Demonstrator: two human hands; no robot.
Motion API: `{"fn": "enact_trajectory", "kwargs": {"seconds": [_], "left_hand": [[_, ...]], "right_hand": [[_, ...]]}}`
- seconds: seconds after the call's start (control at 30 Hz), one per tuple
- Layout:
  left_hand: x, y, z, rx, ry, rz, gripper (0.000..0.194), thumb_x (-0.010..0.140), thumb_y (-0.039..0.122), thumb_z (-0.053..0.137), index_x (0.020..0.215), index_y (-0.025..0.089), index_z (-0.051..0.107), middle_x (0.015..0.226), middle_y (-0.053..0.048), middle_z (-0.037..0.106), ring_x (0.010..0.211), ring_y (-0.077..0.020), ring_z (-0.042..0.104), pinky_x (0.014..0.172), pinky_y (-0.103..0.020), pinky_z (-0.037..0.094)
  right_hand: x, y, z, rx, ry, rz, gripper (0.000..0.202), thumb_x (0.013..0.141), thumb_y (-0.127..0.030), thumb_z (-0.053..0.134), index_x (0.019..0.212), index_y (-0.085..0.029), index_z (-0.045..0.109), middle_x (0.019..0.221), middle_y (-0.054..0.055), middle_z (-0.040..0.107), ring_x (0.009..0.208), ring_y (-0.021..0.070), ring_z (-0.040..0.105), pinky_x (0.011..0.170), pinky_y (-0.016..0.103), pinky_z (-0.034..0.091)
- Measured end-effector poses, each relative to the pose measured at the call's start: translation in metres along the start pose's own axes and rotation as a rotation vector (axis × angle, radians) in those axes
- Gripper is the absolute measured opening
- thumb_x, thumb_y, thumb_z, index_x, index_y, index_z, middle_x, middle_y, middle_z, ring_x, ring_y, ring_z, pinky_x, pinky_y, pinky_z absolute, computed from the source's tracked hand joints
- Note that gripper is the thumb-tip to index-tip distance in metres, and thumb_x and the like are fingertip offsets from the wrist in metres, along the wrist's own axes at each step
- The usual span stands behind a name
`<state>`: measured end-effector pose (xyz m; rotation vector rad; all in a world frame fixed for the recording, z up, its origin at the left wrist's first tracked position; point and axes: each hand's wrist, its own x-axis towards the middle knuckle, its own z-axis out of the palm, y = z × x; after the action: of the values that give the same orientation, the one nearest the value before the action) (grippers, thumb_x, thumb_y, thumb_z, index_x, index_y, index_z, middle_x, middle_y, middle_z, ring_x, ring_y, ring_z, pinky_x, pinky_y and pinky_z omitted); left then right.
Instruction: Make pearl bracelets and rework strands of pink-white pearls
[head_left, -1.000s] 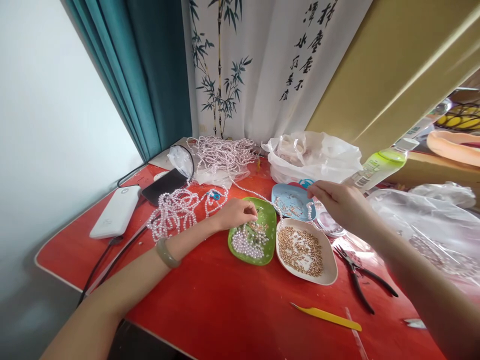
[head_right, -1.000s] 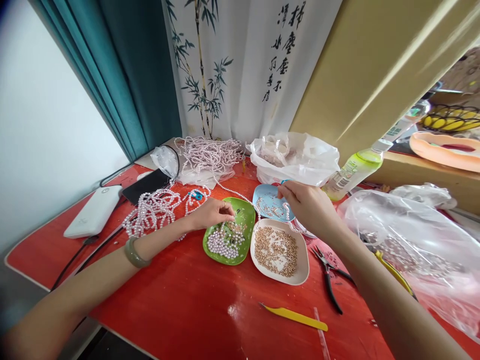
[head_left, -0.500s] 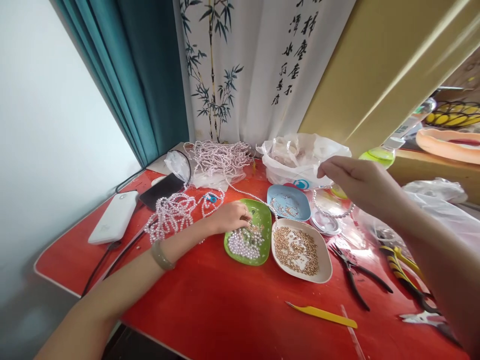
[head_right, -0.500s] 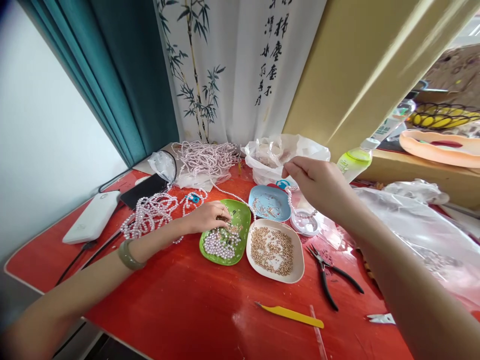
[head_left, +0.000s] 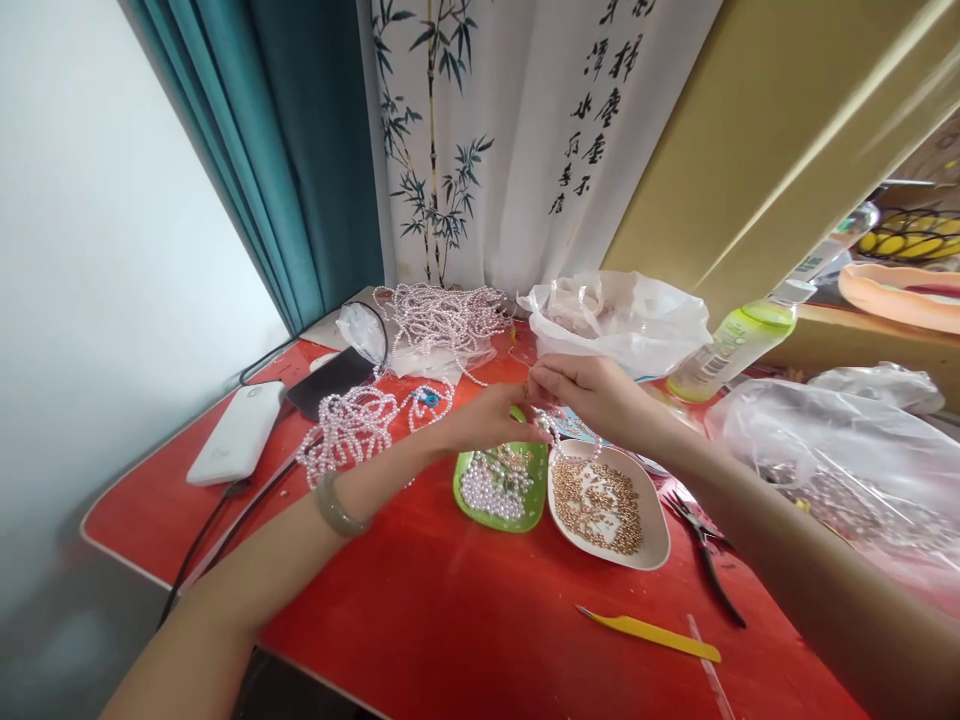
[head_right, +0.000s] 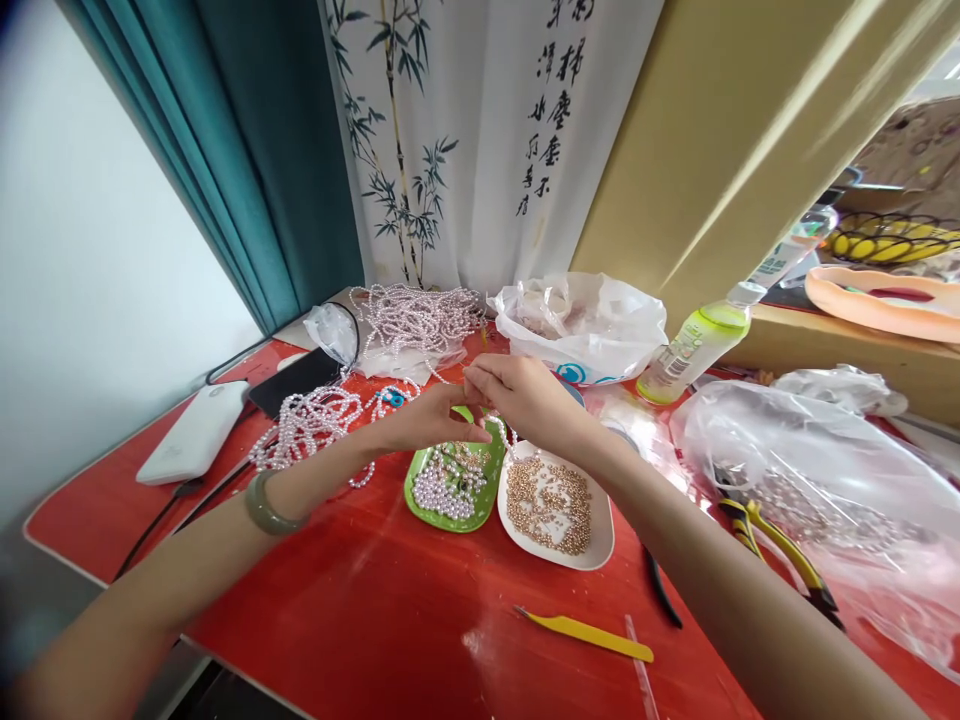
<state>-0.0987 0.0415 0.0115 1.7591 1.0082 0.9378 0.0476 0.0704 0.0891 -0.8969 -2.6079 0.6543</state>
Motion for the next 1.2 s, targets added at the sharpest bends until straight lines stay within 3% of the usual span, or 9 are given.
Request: {"fn": "enact_trajectory", "kwargs": {"seconds": [0.13, 0.23, 0.33, 0.43, 0.63, 0.73, 0.9, 1.07, 1.2], "left_hand": [[0.003, -0.006, 0.004, -0.047, -0.002, 0.017, 0.031, 0.070, 0.030, 0.064, 0.095, 0.013, 0.060, 0.099, -0.008, 0.062, 0.091, -0.0189, 0.056, 0.080, -0.032, 0.043], [0.007, -0.006, 0.009, -0.215, 0.015, -0.002, 0.035, 0.068, 0.030, 0.066, 0.097, 0.013, 0.058, 0.102, -0.009, 0.060, 0.098, -0.0207, 0.054, 0.086, -0.036, 0.041], [0.012, -0.005, 0.019, -0.449, -0.015, -0.024, 0.036, 0.067, 0.028, 0.068, 0.097, 0.012, 0.057, 0.097, -0.010, 0.061, 0.096, -0.0204, 0.055, 0.085, -0.036, 0.041], [0.018, -0.008, 0.029, -0.536, 0.033, -0.016, 0.027, 0.069, 0.029, 0.065, 0.089, 0.010, 0.060, 0.086, -0.008, 0.064, 0.088, -0.0185, 0.057, 0.084, -0.036, 0.041], [0.018, -0.013, 0.035, -0.415, 0.051, -0.092, 0.018, 0.074, 0.027, 0.060, 0.079, 0.010, 0.064, 0.074, -0.007, 0.063, 0.076, -0.0154, 0.057, 0.078, -0.032, 0.041], [0.017, -0.018, 0.034, -0.371, 0.042, -0.087, 0.020, 0.077, 0.028, 0.055, 0.080, 0.011, 0.064, 0.071, -0.005, 0.062, 0.073, -0.0134, 0.056, 0.073, -0.029, 0.041], [0.019, -0.027, 0.031, -0.348, 0.032, -0.077, 0.020, 0.079, 0.031, 0.051, 0.081, 0.013, 0.060, 0.072, -0.003, 0.060, 0.060, -0.0087, 0.053, 0.060, -0.023, 0.040], [0.020, -0.030, 0.033, -0.330, 0.079, -0.005, 0.023, 0.083, 0.033, 0.044, 0.080, 0.014, 0.055, 0.060, 0.002, 0.053, 0.055, -0.0076, 0.050, 0.057, -0.021, 0.040], [0.017, -0.029, 0.035, -0.248, 0.108, -0.030, 0.025, 0.085, 0.036, 0.038, 0.083, 0.016, 0.052, 0.054, 0.005, 0.042, 0.046, -0.0067, 0.044, 0.048, -0.019, 0.038]], "right_hand": [[0.003, 0.003, 0.003, 0.089, -0.041, 0.007, 0.031, 0.087, -0.029, 0.033, 0.066, -0.016, 0.051, 0.064, 0.001, 0.053, 0.059, 0.0083, 0.045, 0.058, 0.024, 0.034], [0.005, 0.008, 0.006, 0.200, -0.039, 0.000, 0.031, 0.086, -0.032, 0.036, 0.066, -0.015, 0.053, 0.064, 0.001, 0.054, 0.058, 0.0078, 0.045, 0.057, 0.024, 0.035], [0.008, 0.015, 0.012, 0.328, 0.017, 0.035, 0.030, 0.085, -0.034, 0.039, 0.070, -0.014, 0.055, 0.067, 0.002, 0.056, 0.060, 0.0084, 0.048, 0.058, 0.023, 0.037], [0.010, 0.020, 0.018, 0.391, 0.088, 0.047, 0.028, 0.085, -0.034, 0.041, 0.076, -0.014, 0.059, 0.071, 0.002, 0.057, 0.060, 0.0078, 0.047, 0.056, 0.022, 0.036], [0.010, 0.024, 0.018, 0.586, 0.060, 0.160, 0.026, 0.085, -0.032, 0.042, 0.079, -0.013, 0.058, 0.070, 0.000, 0.053, 0.041, 0.0017, 0.029, 0.038, 0.020, 0.022], [0.012, 0.030, 0.017, 0.669, 0.032, 0.172, 0.024, 0.085, -0.032, 0.042, 0.077, -0.013, 0.055, 0.055, -0.004, 0.043, 0.038, 0.0017, 0.024, 0.037, 0.020, 0.017], [0.014, 0.038, 0.013, 0.762, 0.119, 0.138, 0.024, 0.085, -0.034, 0.044, 0.074, -0.015, 0.052, 0.045, -0.009, 0.022, 0.039, 0.0031, 0.017, 0.039, 0.019, 0.013], [0.013, 0.039, 0.008, 0.874, 0.221, 0.167, 0.022, 0.085, -0.031, 0.045, 0.070, -0.016, 0.051, 0.046, -0.009, 0.020, 0.040, 0.0038, 0.013, 0.039, 0.020, 0.011], [0.010, 0.041, 0.006, 0.930, 0.282, 0.197, 0.021, 0.084, -0.030, 0.046, 0.068, -0.016, 0.049, 0.045, -0.009, 0.018, 0.041, 0.0043, 0.011, 0.040, 0.021, 0.010]]}}
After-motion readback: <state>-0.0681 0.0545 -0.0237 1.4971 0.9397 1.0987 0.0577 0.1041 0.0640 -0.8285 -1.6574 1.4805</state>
